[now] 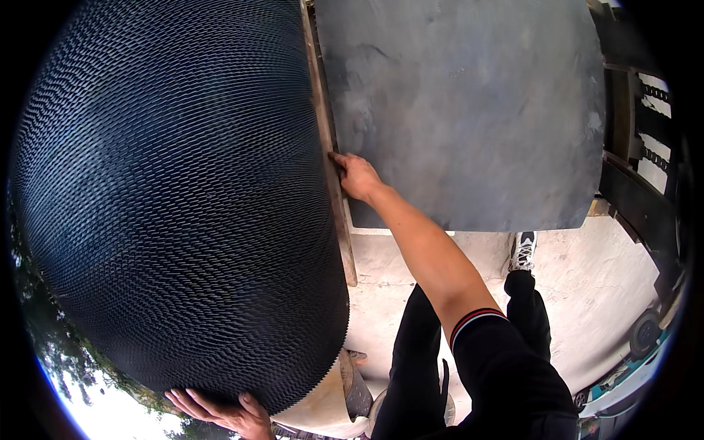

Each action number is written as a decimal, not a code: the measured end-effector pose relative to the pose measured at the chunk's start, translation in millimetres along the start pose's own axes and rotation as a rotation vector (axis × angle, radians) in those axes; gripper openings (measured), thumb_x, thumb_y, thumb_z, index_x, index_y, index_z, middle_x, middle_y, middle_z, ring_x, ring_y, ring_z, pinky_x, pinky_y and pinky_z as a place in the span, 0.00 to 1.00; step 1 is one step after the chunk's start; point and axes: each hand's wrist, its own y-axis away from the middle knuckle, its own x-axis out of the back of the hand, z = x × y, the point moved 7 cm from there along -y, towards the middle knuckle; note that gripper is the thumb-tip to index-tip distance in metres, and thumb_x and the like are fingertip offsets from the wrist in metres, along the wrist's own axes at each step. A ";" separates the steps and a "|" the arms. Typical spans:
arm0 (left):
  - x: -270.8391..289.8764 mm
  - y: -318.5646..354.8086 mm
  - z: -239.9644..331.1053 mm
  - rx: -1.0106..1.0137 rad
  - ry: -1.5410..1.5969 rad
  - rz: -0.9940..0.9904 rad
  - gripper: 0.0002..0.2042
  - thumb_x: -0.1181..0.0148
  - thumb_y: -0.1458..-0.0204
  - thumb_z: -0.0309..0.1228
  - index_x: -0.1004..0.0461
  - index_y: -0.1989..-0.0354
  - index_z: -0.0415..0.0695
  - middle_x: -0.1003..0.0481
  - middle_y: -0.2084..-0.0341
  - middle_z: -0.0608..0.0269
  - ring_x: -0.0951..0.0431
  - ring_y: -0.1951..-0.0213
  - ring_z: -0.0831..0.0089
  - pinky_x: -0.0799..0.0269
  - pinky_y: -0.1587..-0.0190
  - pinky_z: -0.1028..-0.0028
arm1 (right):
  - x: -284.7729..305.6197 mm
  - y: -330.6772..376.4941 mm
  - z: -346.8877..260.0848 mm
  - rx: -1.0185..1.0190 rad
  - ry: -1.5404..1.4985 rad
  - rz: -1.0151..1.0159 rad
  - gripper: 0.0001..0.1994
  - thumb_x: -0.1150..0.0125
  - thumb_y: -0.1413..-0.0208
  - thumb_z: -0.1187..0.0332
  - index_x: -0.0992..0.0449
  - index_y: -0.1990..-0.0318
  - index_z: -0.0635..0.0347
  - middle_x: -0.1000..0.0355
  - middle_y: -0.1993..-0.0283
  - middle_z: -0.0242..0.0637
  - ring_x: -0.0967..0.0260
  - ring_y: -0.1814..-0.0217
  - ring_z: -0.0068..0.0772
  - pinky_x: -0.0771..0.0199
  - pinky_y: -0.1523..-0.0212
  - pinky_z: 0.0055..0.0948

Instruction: The person moves a large black cylindrical object and a metal sheet using a yellow hand pallet jack, then enters a workshop and scrapes the concrete floor with a screwdriver.

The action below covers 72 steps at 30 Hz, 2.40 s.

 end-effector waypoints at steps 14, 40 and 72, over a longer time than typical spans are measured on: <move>-29.6 -11.5 15.8 -0.035 0.040 0.009 0.33 0.67 0.36 0.52 0.57 0.28 0.44 0.57 0.30 0.47 0.58 0.29 0.44 0.59 0.32 0.40 | 16.2 28.8 33.4 -0.186 -0.005 0.154 0.19 0.49 0.49 0.72 0.24 0.49 0.52 0.25 0.50 0.46 0.29 0.46 0.50 0.29 0.45 0.43; -31.8 -4.7 42.3 -0.042 -0.010 0.061 0.33 0.66 0.35 0.50 0.56 0.29 0.41 0.54 0.30 0.46 0.58 0.29 0.43 0.57 0.31 0.43 | 50.5 106.2 60.3 -0.054 0.222 0.149 0.13 0.47 0.49 0.72 0.23 0.55 0.58 0.25 0.54 0.45 0.28 0.51 0.50 0.27 0.50 0.43; -51.8 -77.8 182.7 -0.201 0.821 0.019 0.34 0.38 0.51 0.32 0.42 0.36 0.33 0.49 0.33 0.41 0.54 0.31 0.41 0.51 0.31 0.54 | 190.5 535.9 292.2 -0.512 -0.053 0.720 0.11 0.46 0.45 0.71 0.23 0.57 0.67 0.23 0.68 0.43 0.25 0.69 0.31 0.23 0.67 0.29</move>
